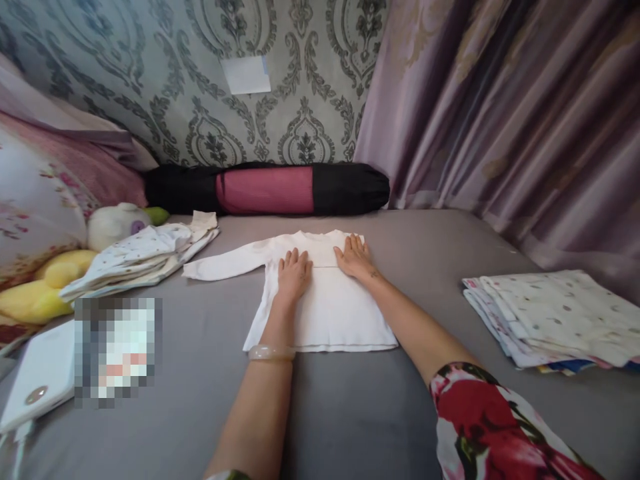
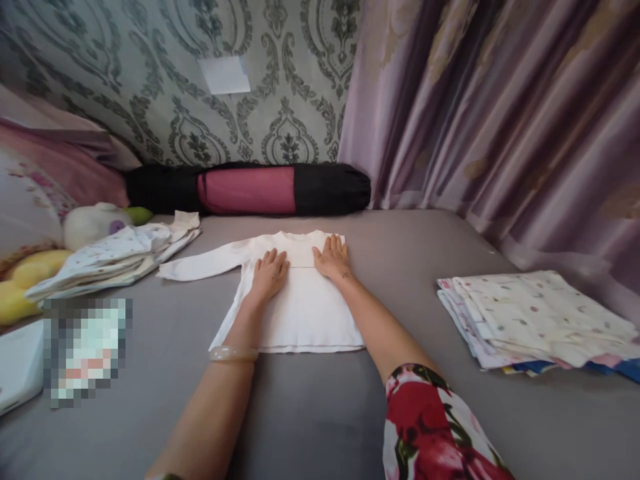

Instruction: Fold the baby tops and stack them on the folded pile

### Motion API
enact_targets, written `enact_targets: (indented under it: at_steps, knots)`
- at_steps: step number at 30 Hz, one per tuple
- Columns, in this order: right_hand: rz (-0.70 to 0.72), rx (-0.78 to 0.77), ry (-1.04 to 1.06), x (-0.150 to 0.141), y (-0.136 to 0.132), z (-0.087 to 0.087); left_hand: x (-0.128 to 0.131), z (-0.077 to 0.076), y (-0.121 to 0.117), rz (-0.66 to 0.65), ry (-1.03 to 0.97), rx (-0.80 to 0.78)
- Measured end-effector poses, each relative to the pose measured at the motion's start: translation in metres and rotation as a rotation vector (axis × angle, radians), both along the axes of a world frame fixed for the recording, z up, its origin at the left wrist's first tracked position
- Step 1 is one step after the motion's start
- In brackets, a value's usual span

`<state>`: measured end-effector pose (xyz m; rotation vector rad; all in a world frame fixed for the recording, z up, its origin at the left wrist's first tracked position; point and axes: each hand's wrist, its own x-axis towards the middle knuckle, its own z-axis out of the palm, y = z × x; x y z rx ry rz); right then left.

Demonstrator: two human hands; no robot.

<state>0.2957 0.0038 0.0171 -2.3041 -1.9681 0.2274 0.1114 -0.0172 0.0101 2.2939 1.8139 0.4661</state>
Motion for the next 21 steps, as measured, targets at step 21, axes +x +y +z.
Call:
enact_targets:
  at_steps: [21]
  knots:
    - [0.161,0.053,-0.007,-0.026,0.015,0.004,0.003,-0.001,0.0,0.075,-0.042,0.02]
